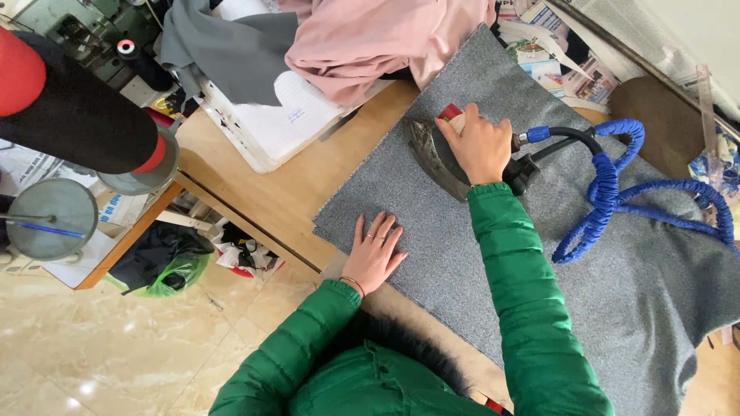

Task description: Ironing a square piece of grey fabric on a workbench using a steam iron to remove wrinkles.

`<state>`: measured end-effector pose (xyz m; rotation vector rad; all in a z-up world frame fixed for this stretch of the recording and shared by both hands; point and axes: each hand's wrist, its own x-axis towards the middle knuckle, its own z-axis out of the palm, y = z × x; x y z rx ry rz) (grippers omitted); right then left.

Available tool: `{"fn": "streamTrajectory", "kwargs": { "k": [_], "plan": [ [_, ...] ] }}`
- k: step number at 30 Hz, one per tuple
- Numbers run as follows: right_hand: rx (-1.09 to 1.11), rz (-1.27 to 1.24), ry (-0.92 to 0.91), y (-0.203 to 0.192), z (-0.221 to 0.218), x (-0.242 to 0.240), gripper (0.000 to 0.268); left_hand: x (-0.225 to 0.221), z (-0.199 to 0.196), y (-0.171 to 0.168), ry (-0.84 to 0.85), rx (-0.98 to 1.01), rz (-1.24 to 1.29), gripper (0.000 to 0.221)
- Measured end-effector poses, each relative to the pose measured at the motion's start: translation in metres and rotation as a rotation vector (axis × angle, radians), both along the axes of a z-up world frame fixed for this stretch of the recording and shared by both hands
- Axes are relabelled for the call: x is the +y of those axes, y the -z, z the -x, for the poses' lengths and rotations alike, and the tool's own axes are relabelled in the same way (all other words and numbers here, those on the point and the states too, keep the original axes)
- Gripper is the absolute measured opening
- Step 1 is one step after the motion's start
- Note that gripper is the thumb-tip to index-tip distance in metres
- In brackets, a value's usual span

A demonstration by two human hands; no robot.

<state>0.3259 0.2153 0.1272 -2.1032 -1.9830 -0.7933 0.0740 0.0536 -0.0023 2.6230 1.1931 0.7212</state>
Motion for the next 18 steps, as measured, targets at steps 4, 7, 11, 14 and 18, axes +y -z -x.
{"fn": "streamTrajectory", "kwargs": {
  "k": [4,7,11,14,18],
  "plan": [
    [-0.013,-0.018,-0.01,0.005,-0.003,0.002,0.058,0.0,0.0,0.0,-0.002,-0.01,-0.006,0.052],
    [-0.008,-0.009,-0.001,0.008,-0.006,0.004,0.059,0.0,-0.001,0.0,-0.003,-0.013,-0.017,0.052],
    [0.058,0.029,-0.029,0.004,-0.006,0.003,0.062,0.001,-0.001,0.002,-0.009,-0.01,-0.024,0.05],
    [0.121,0.117,-0.017,0.002,-0.007,0.0,0.064,-0.001,0.0,0.004,0.0,-0.042,-0.025,0.042],
    [0.224,0.264,0.018,-0.006,-0.004,-0.009,0.067,0.009,0.02,-0.029,-0.194,-0.079,0.021,0.026]
  ]
}}
